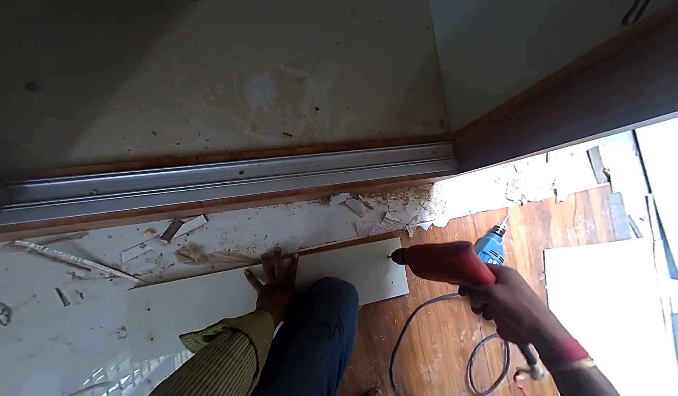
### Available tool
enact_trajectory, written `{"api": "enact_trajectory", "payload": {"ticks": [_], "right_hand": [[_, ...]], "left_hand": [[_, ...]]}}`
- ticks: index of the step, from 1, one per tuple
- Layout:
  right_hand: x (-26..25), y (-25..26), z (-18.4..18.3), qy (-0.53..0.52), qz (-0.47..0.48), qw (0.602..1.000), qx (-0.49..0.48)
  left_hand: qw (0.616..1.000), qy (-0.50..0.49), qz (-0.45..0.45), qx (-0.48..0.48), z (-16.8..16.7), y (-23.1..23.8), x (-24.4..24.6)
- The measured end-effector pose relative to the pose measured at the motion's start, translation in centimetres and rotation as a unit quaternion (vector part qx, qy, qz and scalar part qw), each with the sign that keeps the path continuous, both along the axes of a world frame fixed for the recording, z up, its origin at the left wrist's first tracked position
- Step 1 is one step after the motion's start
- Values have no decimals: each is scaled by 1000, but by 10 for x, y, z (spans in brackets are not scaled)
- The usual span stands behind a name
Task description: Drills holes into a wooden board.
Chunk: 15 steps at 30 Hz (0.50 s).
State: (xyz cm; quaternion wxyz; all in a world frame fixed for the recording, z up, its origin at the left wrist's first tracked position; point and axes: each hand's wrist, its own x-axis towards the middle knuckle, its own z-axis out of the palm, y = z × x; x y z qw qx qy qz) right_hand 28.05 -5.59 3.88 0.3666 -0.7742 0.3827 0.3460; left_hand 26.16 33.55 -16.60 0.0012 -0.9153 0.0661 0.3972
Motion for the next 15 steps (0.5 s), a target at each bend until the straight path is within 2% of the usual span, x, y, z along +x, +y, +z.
{"api": "enact_trajectory", "payload": {"ticks": [2,5,9,13,15], "right_hand": [[-27,-10,-9,2,-34,999,7],[-58,5,-14,11,-57,998,-1],[-61,16,-6,23,-143,988,58],[-75,18,-7,6,-134,987,86],[-86,33,-7,-14,-59,995,76]], "left_hand": [[1000,9,2,1,0,1,4],[1000,5,-10,6,-6,6,0],[999,-26,-19,2,-13,7,-5],[1000,-9,-22,9,-12,6,-4],[999,-7,-34,22,-11,5,-5]]}}
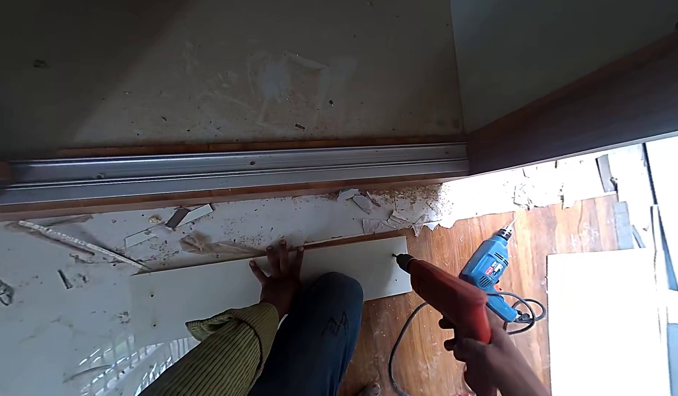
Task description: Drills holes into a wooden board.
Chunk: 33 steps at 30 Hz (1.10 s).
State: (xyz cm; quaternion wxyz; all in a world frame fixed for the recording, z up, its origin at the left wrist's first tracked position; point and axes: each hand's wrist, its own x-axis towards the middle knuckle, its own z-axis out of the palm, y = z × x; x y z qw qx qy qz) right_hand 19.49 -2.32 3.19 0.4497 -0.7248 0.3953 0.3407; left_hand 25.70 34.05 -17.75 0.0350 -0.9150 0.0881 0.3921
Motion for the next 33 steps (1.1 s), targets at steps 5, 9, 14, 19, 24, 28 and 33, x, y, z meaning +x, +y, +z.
{"api": "enact_trajectory", "payload": {"ticks": [5,9,14,19,24,28,33], "right_hand": [[41,81,20,48,325,922,-207],[99,23,19,38,320,930,-177],[38,-62,-12,-22,208,970,-122],[-62,26,-29,-160,350,888,-252],[57,110,26,50,451,848,-274],[152,69,33,65,478,850,-212],[177,-35,7,14,281,954,-105]], "left_hand": [[1000,-21,-4,-1,-4,0,-2],[998,-55,-31,7,-12,3,-6],[996,-78,11,-32,-3,0,-3],[1000,-18,3,4,6,-3,1],[1000,-10,-9,12,-2,-1,0],[998,-46,-28,26,-5,0,-5],[998,-68,-6,3,-7,-1,-3]]}}
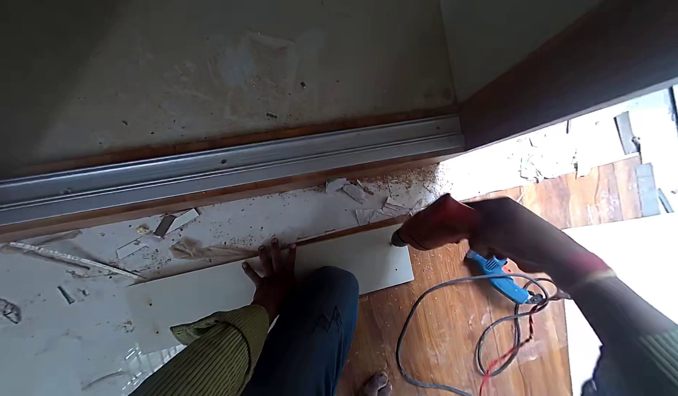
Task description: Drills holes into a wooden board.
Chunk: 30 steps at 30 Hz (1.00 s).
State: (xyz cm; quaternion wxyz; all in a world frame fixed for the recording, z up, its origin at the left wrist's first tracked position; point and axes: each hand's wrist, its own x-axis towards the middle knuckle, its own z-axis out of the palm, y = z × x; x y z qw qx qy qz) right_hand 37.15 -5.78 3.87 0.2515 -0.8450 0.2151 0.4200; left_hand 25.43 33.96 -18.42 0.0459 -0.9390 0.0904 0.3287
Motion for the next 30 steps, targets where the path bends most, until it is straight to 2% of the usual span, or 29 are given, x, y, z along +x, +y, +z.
{"api": "enact_trajectory", "payload": {"ticks": [2,5,8,10,12,15,17,19,21,23,24,25,27,30], "right_hand": [[-36,-32,-11,-10,-85,996,23],[-118,-50,-24,-49,-80,995,-11],[-197,-10,-30,-141,-15,989,-44],[-225,37,-35,-217,62,971,-83],[-211,90,-23,-193,139,962,-137],[-127,155,17,20,227,960,-162],[-68,158,29,49,257,954,-148],[-17,129,27,33,266,956,-124],[22,87,13,25,227,969,-93],[32,40,0,19,125,991,-53],[26,18,-4,12,52,998,-26],[12,-2,-8,-1,-19,1000,0],[-26,-39,-18,-16,-109,994,25],[-96,-68,-35,-40,-188,981,27]], "left_hand": [[999,34,-10,12,2,1,1],[999,44,-3,15,6,-2,3],[998,60,20,12,19,-8,5],[997,70,28,15,22,-9,9],[996,79,25,12,20,-7,8],[998,53,4,12,6,-1,-1],[999,-31,-4,-2,-9,2,-8],[999,-40,-8,10,-12,3,-11],[1000,-21,-6,21,-14,5,-9],[1000,-22,-4,17,-16,5,-8],[998,-54,-11,0,-22,8,-10],[996,-81,-20,-16,-27,11,-12],[998,-59,-21,-15,-24,12,-11],[999,54,-3,8,-4,4,2]]}}
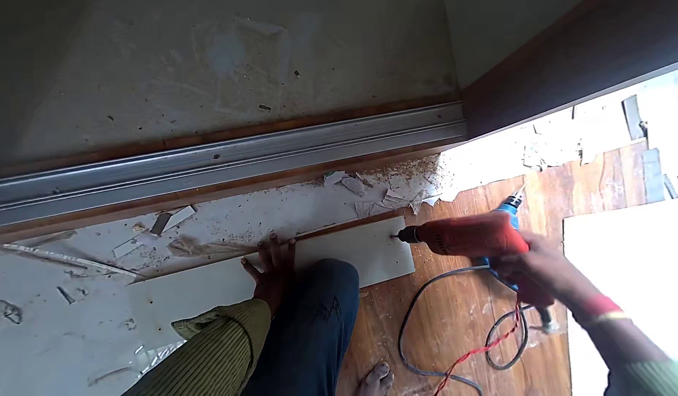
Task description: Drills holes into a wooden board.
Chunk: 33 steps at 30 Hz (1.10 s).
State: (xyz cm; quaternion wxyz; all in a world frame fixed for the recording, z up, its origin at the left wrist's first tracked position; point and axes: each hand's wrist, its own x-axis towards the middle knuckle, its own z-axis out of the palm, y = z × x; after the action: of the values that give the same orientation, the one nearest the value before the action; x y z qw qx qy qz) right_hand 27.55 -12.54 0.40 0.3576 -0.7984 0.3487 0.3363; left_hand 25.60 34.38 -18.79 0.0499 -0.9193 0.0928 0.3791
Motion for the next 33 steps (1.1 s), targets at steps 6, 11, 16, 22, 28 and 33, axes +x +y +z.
{"api": "enact_trajectory", "payload": {"ticks": [6,11,16,22,28,33], "right_hand": [[-134,47,-25,-67,-28,997,-19],[-176,133,-32,-182,180,953,-164],[-166,178,-17,-220,257,907,-252],[-168,162,36,-127,31,982,-135],[-189,155,28,-96,-52,986,-123],[-194,152,24,-95,-108,986,-90]], "left_hand": [[997,-70,5,-15,7,-4,-5],[999,-26,19,1,16,-9,0],[1000,-25,5,8,17,-8,-3],[1000,-17,25,1,14,-7,2],[999,-40,6,-3,9,-5,-3],[997,-77,2,-2,2,-5,-10]]}}
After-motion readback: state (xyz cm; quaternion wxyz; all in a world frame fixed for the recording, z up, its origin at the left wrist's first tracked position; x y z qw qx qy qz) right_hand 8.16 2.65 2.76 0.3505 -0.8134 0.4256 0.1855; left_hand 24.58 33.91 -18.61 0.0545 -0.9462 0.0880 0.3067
